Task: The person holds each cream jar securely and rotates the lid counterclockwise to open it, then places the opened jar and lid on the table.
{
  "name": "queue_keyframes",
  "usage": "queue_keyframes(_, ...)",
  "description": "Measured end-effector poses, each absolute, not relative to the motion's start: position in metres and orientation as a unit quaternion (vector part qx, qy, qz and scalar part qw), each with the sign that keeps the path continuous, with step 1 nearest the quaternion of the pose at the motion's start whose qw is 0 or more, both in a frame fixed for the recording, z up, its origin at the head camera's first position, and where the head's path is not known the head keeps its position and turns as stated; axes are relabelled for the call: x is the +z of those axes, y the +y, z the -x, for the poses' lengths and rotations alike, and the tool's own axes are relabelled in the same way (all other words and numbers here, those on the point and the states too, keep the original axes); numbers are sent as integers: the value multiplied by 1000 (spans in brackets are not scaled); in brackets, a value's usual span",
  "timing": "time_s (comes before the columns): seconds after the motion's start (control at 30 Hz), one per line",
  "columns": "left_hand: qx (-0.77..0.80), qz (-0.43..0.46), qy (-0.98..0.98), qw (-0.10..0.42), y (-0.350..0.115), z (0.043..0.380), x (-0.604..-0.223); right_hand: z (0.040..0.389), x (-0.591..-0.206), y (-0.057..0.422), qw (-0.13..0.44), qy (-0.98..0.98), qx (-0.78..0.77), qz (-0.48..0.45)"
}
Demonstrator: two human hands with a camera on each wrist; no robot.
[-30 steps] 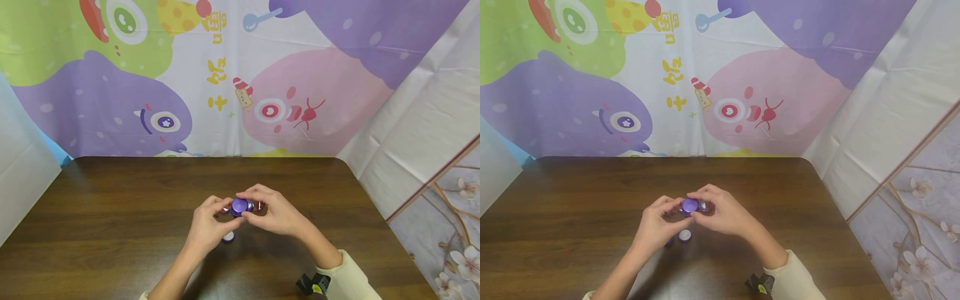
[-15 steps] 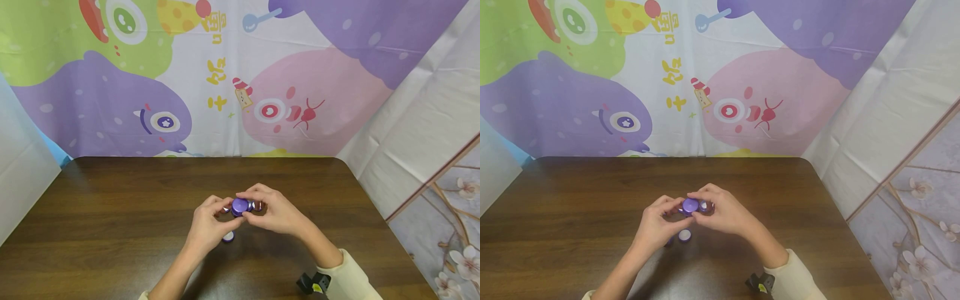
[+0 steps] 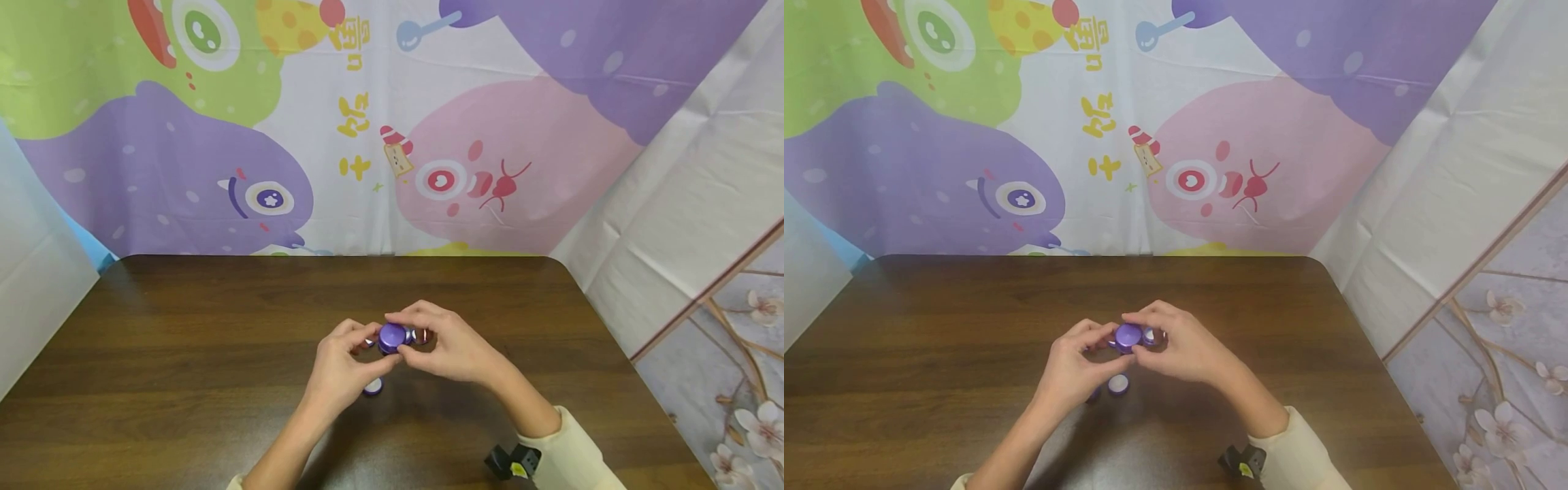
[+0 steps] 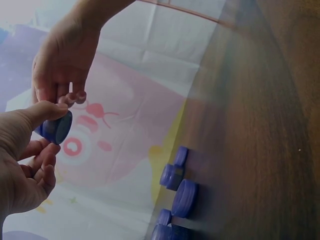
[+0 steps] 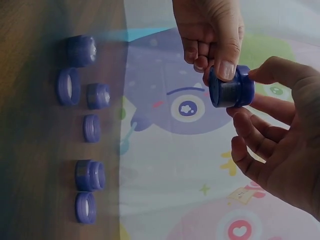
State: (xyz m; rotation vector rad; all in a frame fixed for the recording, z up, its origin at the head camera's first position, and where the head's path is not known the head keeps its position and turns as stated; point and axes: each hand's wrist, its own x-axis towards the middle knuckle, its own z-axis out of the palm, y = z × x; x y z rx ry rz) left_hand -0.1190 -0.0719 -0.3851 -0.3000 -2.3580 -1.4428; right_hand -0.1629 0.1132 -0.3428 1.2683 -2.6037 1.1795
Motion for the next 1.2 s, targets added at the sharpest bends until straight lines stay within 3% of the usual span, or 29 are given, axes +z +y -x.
queue_keyframes(0.3,-512,100,-835,176,-72,118,-384,163,-344,112,40,-843,384,-375)
queue_keyframes(0.6,-508,108,-835,182,-72,117,-385,162,-344,113,12,-832,374,-409)
queue_keyframes(0.87,-510,99,-836,178,-73,117,-384,162,-343,112,38,-840,386,-379)
queue_keyframes(1.2,-506,108,-835,188,-72,116,-386,161,-343,113,8,-832,376,-409)
